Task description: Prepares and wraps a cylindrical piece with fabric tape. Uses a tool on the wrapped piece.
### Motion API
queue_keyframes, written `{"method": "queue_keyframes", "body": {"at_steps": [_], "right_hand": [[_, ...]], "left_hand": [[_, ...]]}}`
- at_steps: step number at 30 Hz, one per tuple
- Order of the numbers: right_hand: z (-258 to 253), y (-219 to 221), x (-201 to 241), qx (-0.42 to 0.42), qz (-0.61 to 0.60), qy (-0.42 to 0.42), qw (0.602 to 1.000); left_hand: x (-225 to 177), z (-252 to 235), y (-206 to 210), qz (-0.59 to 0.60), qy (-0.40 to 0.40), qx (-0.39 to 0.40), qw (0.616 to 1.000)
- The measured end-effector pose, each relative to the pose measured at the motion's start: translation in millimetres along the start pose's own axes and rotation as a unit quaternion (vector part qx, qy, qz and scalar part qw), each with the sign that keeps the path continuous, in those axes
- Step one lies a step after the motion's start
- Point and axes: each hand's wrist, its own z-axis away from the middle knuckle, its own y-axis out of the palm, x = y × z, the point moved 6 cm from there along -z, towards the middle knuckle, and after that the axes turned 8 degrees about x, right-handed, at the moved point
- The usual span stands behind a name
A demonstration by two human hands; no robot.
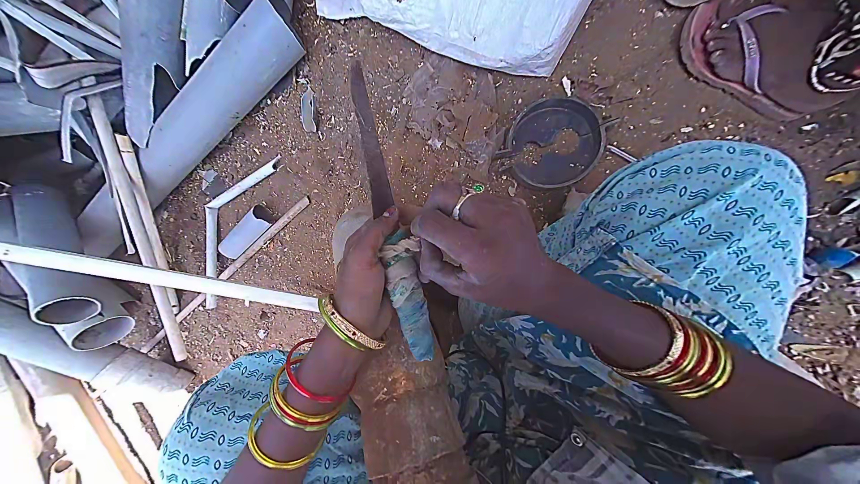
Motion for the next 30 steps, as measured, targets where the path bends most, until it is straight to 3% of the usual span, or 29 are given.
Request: {"method": "queue_keyframes", "body": {"at_steps": [7, 14, 23, 30], "right_hand": [[-5, -12, -6, -0.008, 0.01, 0.027, 1.0], [-3, -15, -2, -0.005, 0.004, 0.025, 1.0], [-3, -21, -7, 0.011, 0.004, 0.041, 0.999], [-3, -23, -5, 0.039, 0.02, 0.055, 0.998]], "left_hand": [[-13, 3, 5, -0.025, 0.035, 0.054, 0.998], [-13, 3, 4, -0.045, 0.04, 0.046, 0.997], [-13, 1, 8, -0.042, 0.065, 0.13, 0.988], [-16, 1, 5, -0.082, 0.07, 0.113, 0.988]]}}
